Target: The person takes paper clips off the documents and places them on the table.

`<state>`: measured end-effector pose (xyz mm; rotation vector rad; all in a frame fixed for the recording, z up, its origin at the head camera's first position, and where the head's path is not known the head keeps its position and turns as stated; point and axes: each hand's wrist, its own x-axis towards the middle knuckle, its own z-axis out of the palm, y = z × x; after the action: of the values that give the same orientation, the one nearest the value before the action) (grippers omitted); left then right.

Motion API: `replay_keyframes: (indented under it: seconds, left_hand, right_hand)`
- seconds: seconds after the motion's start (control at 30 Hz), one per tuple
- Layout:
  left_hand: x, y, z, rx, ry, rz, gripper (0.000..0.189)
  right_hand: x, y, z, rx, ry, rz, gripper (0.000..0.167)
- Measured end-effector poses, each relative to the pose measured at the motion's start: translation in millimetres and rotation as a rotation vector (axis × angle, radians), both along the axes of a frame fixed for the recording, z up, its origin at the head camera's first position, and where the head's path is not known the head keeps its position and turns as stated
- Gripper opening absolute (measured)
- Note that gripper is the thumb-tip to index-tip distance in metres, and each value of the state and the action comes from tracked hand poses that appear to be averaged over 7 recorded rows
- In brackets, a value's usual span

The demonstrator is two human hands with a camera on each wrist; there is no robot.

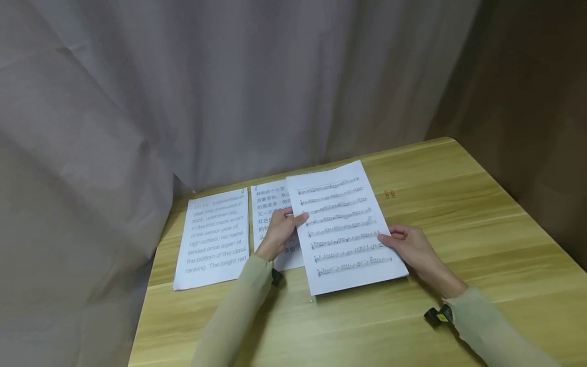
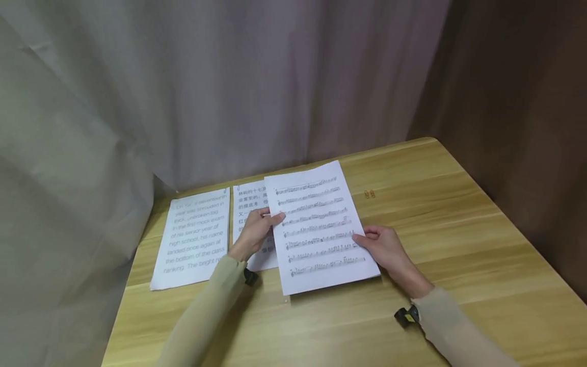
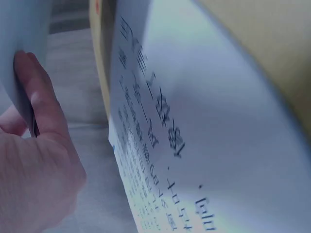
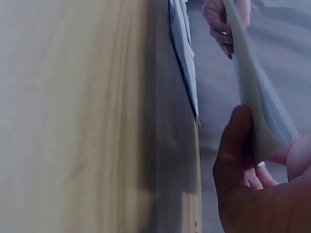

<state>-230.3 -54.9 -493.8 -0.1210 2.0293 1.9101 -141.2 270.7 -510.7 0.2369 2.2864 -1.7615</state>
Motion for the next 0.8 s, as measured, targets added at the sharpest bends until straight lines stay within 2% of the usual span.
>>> replay_keyframes:
  seconds: [0.07, 0.17, 0.23, 0.33, 0.43, 0.5, 0.57, 0.63, 0.8]
  left_hand:
    - [-4.2, 1.8, 0.6, -0.01, 0.008, -0.012, 0.034]
    - [-6.1, -0.1, 4.8, -0.034, 0.021, 0.015, 0.035]
    - [-4.3, -5.6, 8.7, -0.113, 0.049, 0.053, 0.034]
    - [0.9, -19.4, 13.4, -0.389, 0.168, 0.097, 0.033]
    - [4.3, -36.2, 14.0, -0.746, 0.292, 0.163, 0.038]
    - [4.3, -46.6, 11.7, -0.931, 0.329, 0.202, 0.044]
    - [3.4, -55.1, 8.8, -1.053, 0.317, 0.205, 0.055]
    - [1.6, -61.0, 5.4, -1.137, 0.284, 0.168, 0.067]
    - [-2.8, -64.1, -0.3, -1.18, 0.182, 0.081, 0.086]
  right_hand:
    - [-5.1, 3.7, -0.7, 0.009, 0.015, -0.02, 0.049]
    - [-14.0, 11.4, -1.4, 0.025, 0.033, -0.033, 0.052]
    - [-20.5, 18.2, -1.0, 0.05, 0.039, -0.03, 0.053]
    - [-31.3, 29.5, 1.1, 0.092, 0.046, -0.038, 0.054]
    - [-42.4, 41.0, 3.0, 0.13, 0.048, -0.053, 0.056]
    - [-49.5, 47.2, 3.0, 0.158, 0.055, -0.059, 0.056]
    - [-55.4, 52.6, 1.6, 0.2, 0.062, -0.059, 0.056]
    - [-60.4, 56.5, -0.7, 0.236, 0.072, -0.062, 0.054]
    - [-67.2, 61.6, -7.0, 0.292, 0.083, -0.073, 0.052]
